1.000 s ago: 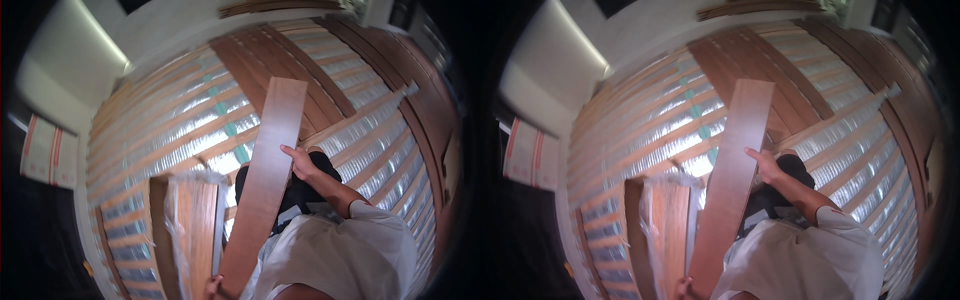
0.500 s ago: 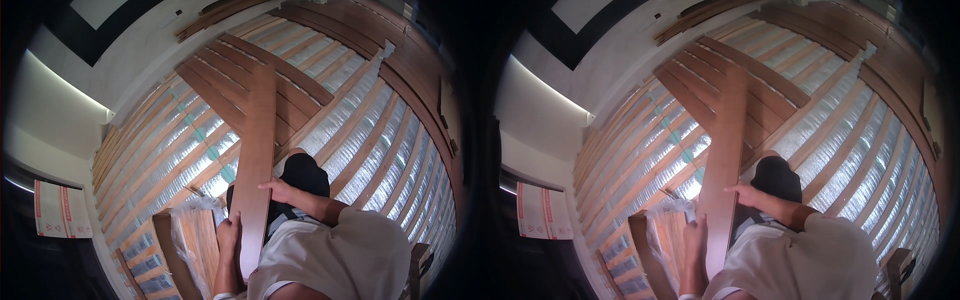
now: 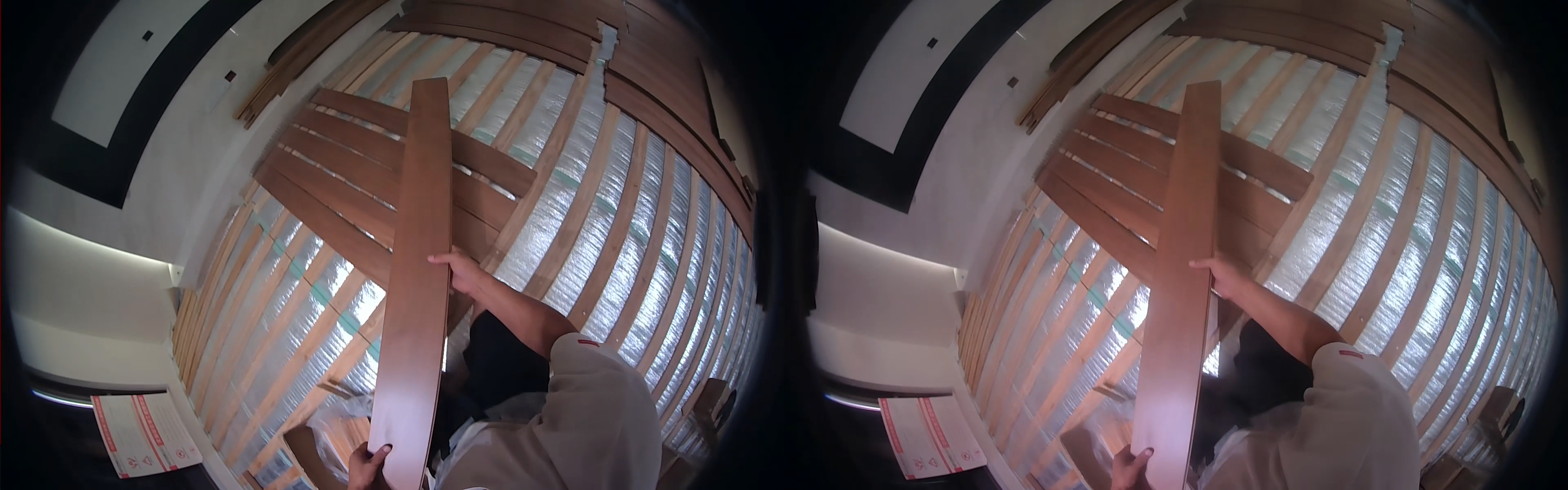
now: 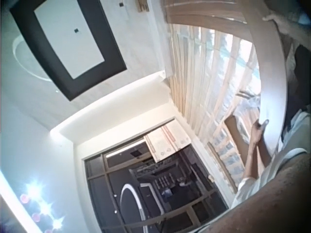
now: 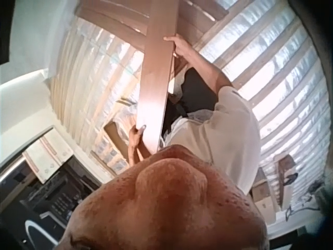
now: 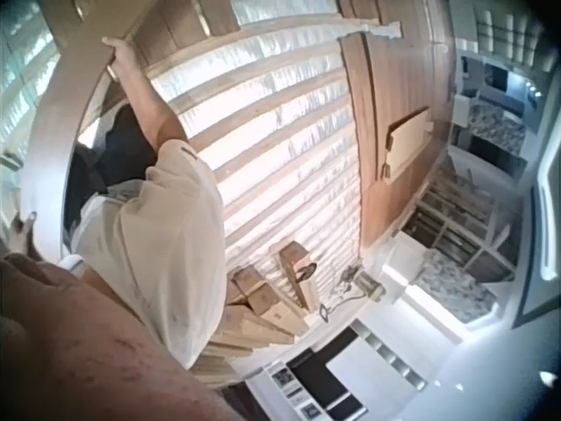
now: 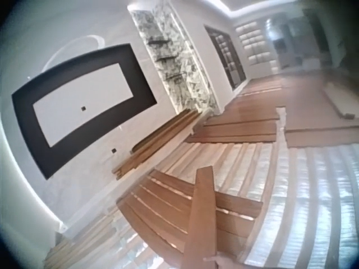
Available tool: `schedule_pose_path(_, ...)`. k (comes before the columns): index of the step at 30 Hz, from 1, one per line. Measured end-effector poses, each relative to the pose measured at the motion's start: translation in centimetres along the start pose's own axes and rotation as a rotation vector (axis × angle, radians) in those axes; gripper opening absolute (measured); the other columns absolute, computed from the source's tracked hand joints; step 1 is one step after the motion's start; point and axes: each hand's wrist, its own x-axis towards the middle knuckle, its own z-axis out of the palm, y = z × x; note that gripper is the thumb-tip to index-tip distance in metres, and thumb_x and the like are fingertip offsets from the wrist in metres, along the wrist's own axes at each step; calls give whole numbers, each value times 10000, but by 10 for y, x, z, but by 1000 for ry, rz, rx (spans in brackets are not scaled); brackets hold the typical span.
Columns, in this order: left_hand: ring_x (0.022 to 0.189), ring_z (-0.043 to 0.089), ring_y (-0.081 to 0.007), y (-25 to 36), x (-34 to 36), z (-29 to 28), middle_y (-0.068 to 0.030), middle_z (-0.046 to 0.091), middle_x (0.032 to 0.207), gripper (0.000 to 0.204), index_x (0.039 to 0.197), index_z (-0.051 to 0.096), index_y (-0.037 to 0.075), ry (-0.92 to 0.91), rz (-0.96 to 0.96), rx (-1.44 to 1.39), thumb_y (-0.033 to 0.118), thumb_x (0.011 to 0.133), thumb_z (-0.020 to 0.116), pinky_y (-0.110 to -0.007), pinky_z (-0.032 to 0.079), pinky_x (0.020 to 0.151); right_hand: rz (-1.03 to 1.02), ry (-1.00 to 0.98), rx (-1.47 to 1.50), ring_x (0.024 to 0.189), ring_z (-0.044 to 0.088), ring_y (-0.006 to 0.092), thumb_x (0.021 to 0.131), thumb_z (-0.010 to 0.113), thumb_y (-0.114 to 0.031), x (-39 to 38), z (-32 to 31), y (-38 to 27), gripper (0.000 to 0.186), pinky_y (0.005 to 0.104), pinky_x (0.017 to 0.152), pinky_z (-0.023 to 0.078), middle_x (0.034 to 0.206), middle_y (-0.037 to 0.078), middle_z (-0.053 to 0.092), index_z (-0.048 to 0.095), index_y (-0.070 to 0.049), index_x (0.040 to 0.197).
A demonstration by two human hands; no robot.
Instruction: The person unboxes wood floor planks, removes plastic wrapping, and lays them onto a prepared subfloor grid.
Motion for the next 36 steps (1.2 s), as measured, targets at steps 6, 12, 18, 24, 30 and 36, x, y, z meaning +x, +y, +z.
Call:
schedule_pose_path(6,871,644,-231,173,124,36,-196,652,1029,611,1144,541,-171,-106,-4,-408,316,824,724,-337,521,744,-107,39,162,1032,595,182,891,601,-241,111,20,-96,344,340,915,477,1118,57,629,575,-32,1164)
schedule_pose_path(12,866,653,-263,280,291,83,-228,645,1026,578,1120,537,-200,-84,140,-437,281,846,705,-347,529,752,9,-117,-147,1079,566,137,979,494,-270,51,29,-37,444,321,930,457,1228,47,572,422,-40,1353)
schedule_pose_path(18,853,649,-234,353,405,157,-212,653,1010,484,1070,570,-190,-43,278,-643,235,868,682,-321,522,748,159,-54,42,1224,452,167,909,543,-94,-76,25,-39,581,302,1004,385,1302,48,491,309,-22,1435)
schedule_pose_path(24,837,629,-218,438,466,223,-167,657,976,438,1049,594,-157,77,387,-706,226,862,694,-320,506,749,-86,98,-108,1144,514,228,847,604,-65,-46,-65,-34,549,337,962,419,1255,87,518,397,-22,1354)
schedule_pose_path(30,923,620,-224,477,555,263,-155,648,1043,422,1099,580,-129,109,329,-749,210,868,680,-301,492,819,-251,294,-290,1060,574,226,808,616,-40,46,-60,-93,460,327,882,471,1178,86,566,471,6,1242)
schedule_pose_path(36,852,621,-247,475,618,343,-116,651,990,356,1083,592,-63,109,463,-785,245,907,626,-328,503,771,-200,377,-101,929,604,184,818,579,-76,75,-115,-170,279,318,791,494,1044,48,611,569,-22,1091)
